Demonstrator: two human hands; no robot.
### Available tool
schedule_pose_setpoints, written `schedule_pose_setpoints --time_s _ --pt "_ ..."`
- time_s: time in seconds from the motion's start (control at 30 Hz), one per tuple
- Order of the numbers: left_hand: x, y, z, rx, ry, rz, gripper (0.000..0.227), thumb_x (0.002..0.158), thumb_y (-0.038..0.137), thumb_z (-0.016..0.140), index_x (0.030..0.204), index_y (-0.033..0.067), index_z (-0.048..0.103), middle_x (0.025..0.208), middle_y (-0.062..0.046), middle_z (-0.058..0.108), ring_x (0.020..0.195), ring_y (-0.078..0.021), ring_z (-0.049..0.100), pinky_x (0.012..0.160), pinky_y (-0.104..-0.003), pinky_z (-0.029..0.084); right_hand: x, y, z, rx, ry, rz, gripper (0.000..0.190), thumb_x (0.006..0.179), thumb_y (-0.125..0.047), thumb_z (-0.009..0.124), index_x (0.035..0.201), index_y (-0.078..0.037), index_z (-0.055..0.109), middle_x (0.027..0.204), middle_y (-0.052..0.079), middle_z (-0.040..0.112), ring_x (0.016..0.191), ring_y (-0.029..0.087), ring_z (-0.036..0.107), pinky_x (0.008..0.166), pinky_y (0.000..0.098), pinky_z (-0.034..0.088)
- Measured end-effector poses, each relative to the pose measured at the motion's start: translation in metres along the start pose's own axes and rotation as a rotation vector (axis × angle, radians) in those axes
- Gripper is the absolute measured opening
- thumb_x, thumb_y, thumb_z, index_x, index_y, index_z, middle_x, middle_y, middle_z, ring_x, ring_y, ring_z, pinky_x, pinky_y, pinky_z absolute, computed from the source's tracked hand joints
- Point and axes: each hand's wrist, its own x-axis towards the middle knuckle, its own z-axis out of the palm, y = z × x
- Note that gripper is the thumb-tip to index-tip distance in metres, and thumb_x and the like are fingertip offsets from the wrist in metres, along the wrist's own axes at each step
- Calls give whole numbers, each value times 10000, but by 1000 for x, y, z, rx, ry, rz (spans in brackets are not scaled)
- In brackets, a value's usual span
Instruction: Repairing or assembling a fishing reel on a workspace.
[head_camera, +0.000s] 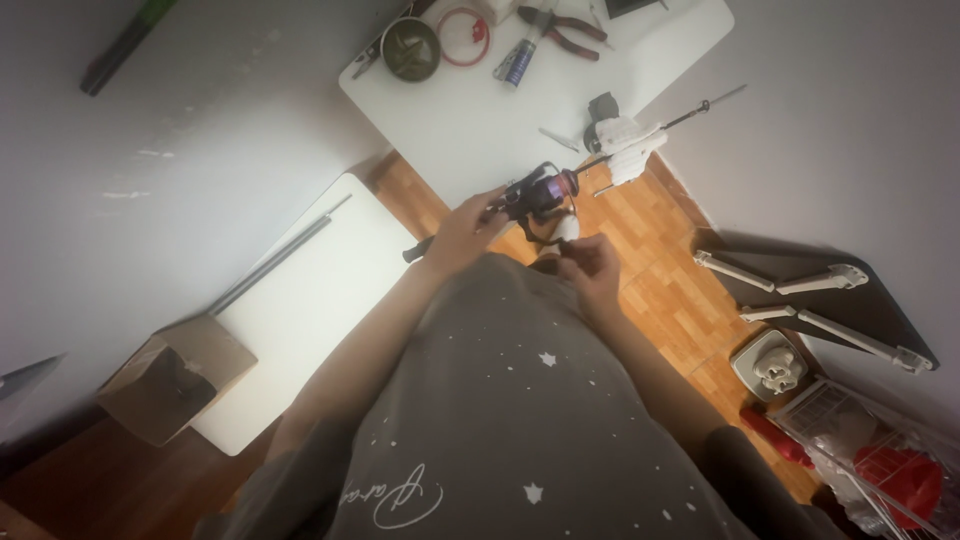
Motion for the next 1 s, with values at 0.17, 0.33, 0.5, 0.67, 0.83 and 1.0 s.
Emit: schedule_pose_setpoints --time_s 0.17,0.33,0.5,0.67,0.83,1.0 --pt "2 -3 3 86 -20 61 495 1010 241 638 1474 95 543 1244 -154 684 1059 -251 710 926 -354 558 -4 -15 20 0 -255 -35 273 904 57 672 1122 -24 530 1076 114 678 994 187 701 905 359 584" --pt "3 -3 1 46 -26 69 496 1009 241 645 1464 75 539 1253 -157 679 1050 -246 711 910 -357 562 0 -19 17 -408 -354 -122 280 840 -28 811 1058 -18 636 1009 103 669 897 182 695 826 336 571" --pt "4 3 -1 52 -45 25 506 1000 244 638 1463 71 529 1222 -141 705 1030 -240 716 902 -356 566 10 -31 30 -620 -439 -97 350 783 -151 901 1033 -59 674 938 62 759 814 160 748 738 299 594" --pt "4 6 -3 63 -54 -2 492 995 251 638 1444 73 545 1217 -138 727 1044 -239 732 908 -360 564 23 -10 34 -672 -574 -78 372 789 -233 887 1046 -96 654 943 49 757 828 157 767 757 281 608" --pt "3 3 -5 54 -48 -38 499 992 254 648 1441 67 537 1214 -140 731 1063 -242 728 919 -361 561 26 -9 48 -740 -561 -96 456 724 -303 925 1043 -115 657 779 38 735 696 187 732 646 312 561" --pt "5 3 -5 -8 -64 -23 505 994 246 652 1448 60 529 1239 -150 718 1107 -251 714 939 -365 552 28 -6 54 -880 -589 -151 414 745 -344 906 1043 -164 682 705 10 709 636 184 720 594 323 554"
